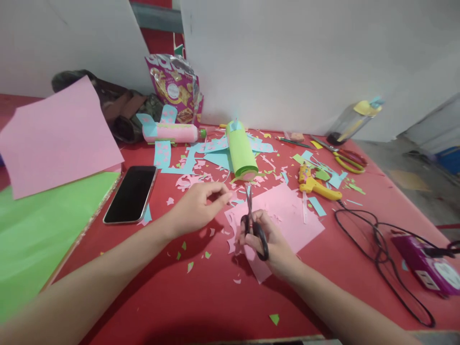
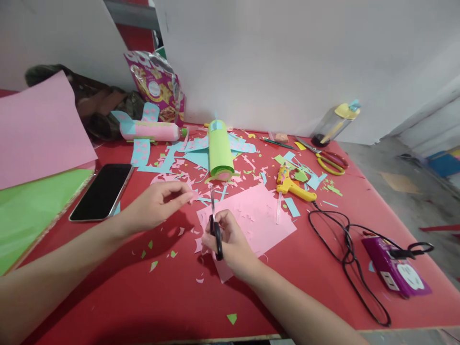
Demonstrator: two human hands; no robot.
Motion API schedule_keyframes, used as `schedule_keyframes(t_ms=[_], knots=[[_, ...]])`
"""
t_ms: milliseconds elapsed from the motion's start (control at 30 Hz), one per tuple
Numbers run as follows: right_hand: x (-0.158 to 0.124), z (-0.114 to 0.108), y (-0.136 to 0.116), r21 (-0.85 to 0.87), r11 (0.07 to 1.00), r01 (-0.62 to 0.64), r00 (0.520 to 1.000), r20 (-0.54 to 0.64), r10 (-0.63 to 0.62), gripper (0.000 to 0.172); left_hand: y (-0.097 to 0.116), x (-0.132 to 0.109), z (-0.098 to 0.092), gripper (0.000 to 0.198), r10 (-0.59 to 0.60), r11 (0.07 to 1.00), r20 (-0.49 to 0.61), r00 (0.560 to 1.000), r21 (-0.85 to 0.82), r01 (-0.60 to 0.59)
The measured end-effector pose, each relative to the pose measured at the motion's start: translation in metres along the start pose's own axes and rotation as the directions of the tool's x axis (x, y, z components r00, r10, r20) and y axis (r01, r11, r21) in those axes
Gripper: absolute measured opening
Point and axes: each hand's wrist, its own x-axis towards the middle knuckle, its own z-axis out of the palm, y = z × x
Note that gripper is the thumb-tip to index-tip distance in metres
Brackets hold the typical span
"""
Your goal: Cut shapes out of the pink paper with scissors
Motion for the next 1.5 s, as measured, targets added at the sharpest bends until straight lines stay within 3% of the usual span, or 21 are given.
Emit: schedule_keyframes(t_ms=[167,400,600,967,1500], knots=[[-0.005,0.003,-0.003,-0.028,0.998,-0.05,0.984,0.169,0.054,0.044,0.005,-0.003,-0.011,0.022,-0.009,1.0,-0.093,0.996,-0.008,0.009],[-0.007,0.002,-0.006,-0.119,0.992,-0.047,0.954,0.29,0.08,0.053,0.01,-0.007,-0.009,0.023,0.028,1.0,-0.07,0.997,-0.007,-0.029],[-0.007,0.001,-0.006,-0.12,0.993,-0.022,0.95,0.308,0.058,0.06,0.013,-0.01,-0.006,0.023,0.022,0.997,0.031,0.999,0.068,-0.024],[-0.008,0.0,-0.008,-0.107,0.994,-0.012,0.926,0.375,0.052,0.054,0.02,-0.01,-0.003,0.024,0.038,0.979,0.155,0.987,0.19,-0.067],[-0.005,-0.006,-0.002,-0.063,0.998,0.021,0.906,0.423,0.007,0.048,0.019,-0.012,-0.003,0.025,0.0,0.99,0.188,0.982,0.136,-0.025]])
